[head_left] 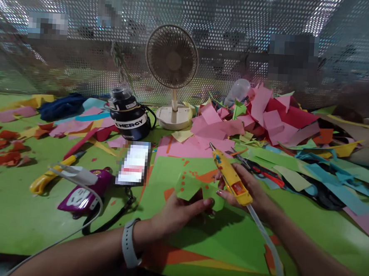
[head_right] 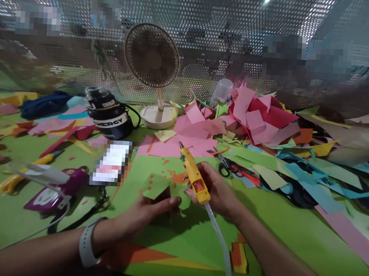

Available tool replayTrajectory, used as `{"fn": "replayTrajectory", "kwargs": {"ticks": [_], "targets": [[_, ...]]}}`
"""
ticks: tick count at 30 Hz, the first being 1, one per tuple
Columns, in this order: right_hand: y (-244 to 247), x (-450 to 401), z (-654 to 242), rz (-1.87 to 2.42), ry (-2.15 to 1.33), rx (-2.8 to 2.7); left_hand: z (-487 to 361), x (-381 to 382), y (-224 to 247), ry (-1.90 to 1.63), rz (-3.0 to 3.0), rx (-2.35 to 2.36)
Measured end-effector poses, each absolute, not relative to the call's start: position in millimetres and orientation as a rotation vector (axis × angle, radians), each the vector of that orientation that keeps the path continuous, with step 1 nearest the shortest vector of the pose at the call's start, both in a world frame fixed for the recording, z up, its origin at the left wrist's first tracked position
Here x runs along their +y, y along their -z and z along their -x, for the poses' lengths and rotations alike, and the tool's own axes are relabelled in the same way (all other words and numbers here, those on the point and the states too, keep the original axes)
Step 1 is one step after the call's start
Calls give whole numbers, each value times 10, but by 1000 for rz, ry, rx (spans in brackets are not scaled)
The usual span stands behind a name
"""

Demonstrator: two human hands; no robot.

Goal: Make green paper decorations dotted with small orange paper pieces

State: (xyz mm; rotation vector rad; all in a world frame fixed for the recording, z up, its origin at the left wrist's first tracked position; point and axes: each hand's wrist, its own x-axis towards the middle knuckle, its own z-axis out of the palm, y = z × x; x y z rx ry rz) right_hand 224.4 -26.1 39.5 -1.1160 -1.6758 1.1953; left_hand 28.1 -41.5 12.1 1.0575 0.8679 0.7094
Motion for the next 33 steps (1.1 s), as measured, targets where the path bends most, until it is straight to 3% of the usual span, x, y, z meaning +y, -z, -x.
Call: {"fn": "replayTrajectory", "kwargs": {"ticks": [7,21,33], "targets": [[-369,-246,-2368,1111,-1016,-1459,-221,-390,-98,-715,-1029,966],[-232,-475,-2377,1230,-1404,-1673,-140,-173,-166,-902,-938,1059],[-223,-430,-2248,1404,-1278,-1666,-168,-172,-107,-923,-933,1058]]}}
